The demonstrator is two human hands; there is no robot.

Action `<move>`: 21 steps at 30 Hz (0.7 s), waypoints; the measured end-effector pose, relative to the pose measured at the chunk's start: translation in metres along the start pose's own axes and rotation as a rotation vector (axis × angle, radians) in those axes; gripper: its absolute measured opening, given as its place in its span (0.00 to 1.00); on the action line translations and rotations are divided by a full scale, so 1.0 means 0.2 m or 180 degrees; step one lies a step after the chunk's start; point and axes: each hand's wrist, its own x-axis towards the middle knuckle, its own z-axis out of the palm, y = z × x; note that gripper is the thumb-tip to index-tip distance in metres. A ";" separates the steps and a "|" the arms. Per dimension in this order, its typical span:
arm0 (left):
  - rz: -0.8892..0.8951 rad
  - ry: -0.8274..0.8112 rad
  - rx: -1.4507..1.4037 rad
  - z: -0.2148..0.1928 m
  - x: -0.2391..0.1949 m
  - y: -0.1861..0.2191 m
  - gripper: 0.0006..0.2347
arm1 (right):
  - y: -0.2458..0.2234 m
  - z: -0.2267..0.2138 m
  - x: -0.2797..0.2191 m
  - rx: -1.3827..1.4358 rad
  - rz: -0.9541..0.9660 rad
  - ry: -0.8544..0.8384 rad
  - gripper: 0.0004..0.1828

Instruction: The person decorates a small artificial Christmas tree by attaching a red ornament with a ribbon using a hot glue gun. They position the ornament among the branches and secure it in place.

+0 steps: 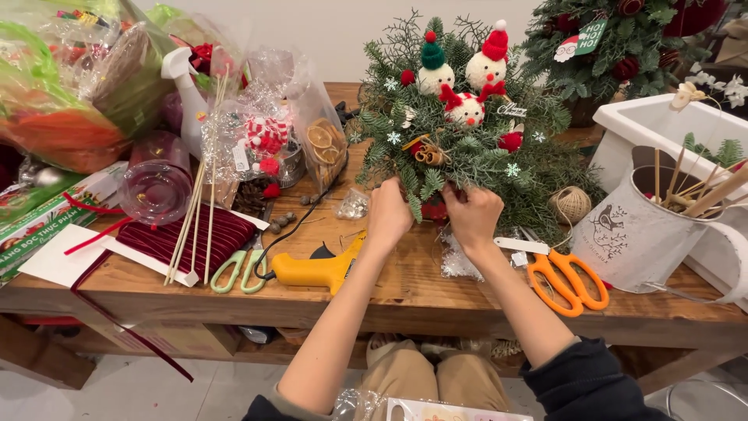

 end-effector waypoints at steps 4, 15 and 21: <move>-0.0119 -0.0057 -0.0031 -0.02 -0.03 0.03 0.13 | -0.04 -0.07 0.05 0.0129 -0.0008 -0.0086 0.22; -0.0168 0.0006 0.0159 0.07 -0.01 -0.05 0.12 | -0.06 -0.29 0.02 0.0716 0.0047 -0.0525 0.00; 0.0328 0.0354 -0.0215 0.12 -0.06 -0.07 0.16 | 0.14 -0.16 -0.07 0.0602 -0.0325 -0.0737 0.04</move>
